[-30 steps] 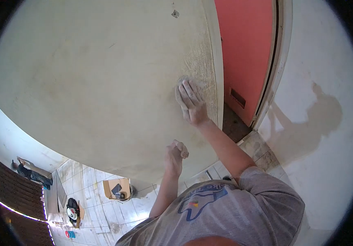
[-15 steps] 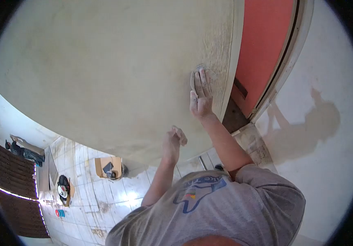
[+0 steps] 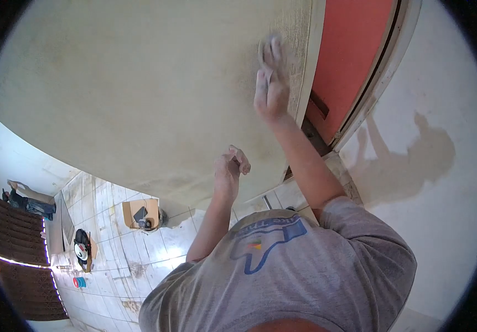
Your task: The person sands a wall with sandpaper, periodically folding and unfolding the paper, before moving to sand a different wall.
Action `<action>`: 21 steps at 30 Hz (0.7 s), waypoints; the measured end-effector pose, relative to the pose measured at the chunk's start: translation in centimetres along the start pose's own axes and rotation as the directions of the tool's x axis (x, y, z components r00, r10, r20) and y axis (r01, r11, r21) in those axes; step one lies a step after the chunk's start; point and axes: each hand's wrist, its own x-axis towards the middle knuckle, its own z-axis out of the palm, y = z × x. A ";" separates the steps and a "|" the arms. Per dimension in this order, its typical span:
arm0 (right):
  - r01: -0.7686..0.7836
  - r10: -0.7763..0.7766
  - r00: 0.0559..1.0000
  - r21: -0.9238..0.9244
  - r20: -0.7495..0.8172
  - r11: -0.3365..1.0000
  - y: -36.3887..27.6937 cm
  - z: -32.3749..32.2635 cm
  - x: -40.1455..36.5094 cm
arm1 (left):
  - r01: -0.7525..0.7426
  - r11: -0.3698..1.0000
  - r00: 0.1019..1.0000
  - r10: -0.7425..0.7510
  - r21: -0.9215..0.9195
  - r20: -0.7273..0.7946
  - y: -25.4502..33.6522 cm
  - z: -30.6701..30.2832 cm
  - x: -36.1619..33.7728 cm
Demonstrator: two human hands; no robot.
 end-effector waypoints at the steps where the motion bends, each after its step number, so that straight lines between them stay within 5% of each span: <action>1: -0.013 0.015 0.999 -0.030 0.043 0.999 -0.2 0.2 -1.6 | -0.007 1.000 1.000 0.007 -0.003 0.006 0.1 0.1 0.0; 7: 0.146 -0.135 0.989 -0.211 0.067 0.966 1.2 1.1 -2.5 | -0.009 1.000 0.999 0.010 -0.009 0.036 0.1 -0.2 -0.3; 14: 0.134 -0.140 0.985 -0.071 -0.096 0.988 0.9 0.4 6.5 | -0.045 0.999 0.998 0.045 0.005 0.043 0.2 -0.7 -0.7; 21: -0.002 0.003 0.999 -0.031 0.050 1.000 -1.6 1.3 -1.9 | -0.108 0.992 0.989 0.113 -0.059 0.097 0.8 -0.7 -0.1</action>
